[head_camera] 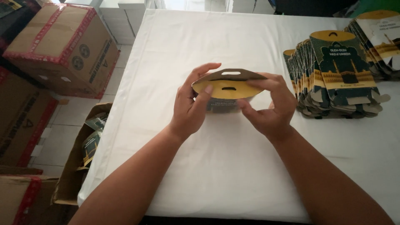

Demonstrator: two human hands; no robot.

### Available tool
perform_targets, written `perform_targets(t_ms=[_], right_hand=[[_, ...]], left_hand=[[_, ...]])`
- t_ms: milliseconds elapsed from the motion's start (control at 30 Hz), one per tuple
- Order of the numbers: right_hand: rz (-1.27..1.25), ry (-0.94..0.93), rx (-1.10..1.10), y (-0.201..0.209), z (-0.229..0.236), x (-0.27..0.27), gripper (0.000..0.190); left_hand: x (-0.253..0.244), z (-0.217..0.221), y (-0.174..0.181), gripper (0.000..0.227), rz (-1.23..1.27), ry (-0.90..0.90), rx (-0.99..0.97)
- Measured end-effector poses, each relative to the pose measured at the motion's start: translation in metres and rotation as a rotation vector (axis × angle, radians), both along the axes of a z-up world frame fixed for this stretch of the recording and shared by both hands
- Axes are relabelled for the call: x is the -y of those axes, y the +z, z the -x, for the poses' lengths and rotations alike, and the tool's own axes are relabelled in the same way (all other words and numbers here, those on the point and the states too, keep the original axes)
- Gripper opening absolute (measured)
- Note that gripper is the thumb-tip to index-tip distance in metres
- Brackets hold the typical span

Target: Folding and assembling cardboard souvenir boxes from flat-packed sheets.

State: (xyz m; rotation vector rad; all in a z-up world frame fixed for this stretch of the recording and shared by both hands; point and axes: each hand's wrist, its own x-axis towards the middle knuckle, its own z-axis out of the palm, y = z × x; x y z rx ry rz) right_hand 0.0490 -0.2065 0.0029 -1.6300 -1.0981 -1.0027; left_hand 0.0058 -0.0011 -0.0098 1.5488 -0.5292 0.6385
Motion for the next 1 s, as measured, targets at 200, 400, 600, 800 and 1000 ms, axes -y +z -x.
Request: perform_targets(t_ms=[200,400,600,800,1000], right_hand=[[-0.045,0.037,-0.053,-0.006,-0.002,-0.002,0.075],[0.075,-0.013,-0.102,-0.001,0.004,0.002,0.073],[0.057,0.037,-0.078,0.009,0.006,-0.006,0.057],[0.106,-0.066,-0.031,0.009,0.008,0.002,0.040],[0.327,-0.422,0.265,0.025,0.024,-0.013,0.042]], left_hand=[[0.002,0.006,0.006,0.041,-0.025,0.066,0.049],[0.004,0.008,0.016,0.036,-0.020,0.075,0.172],[0.003,0.006,0.018,0.033,-0.057,0.104,0.216],[0.002,0.004,0.019,0.028,-0.118,0.156,0.236],[0.004,0.018,0.038,0.024,-0.124,0.119,0.210]])
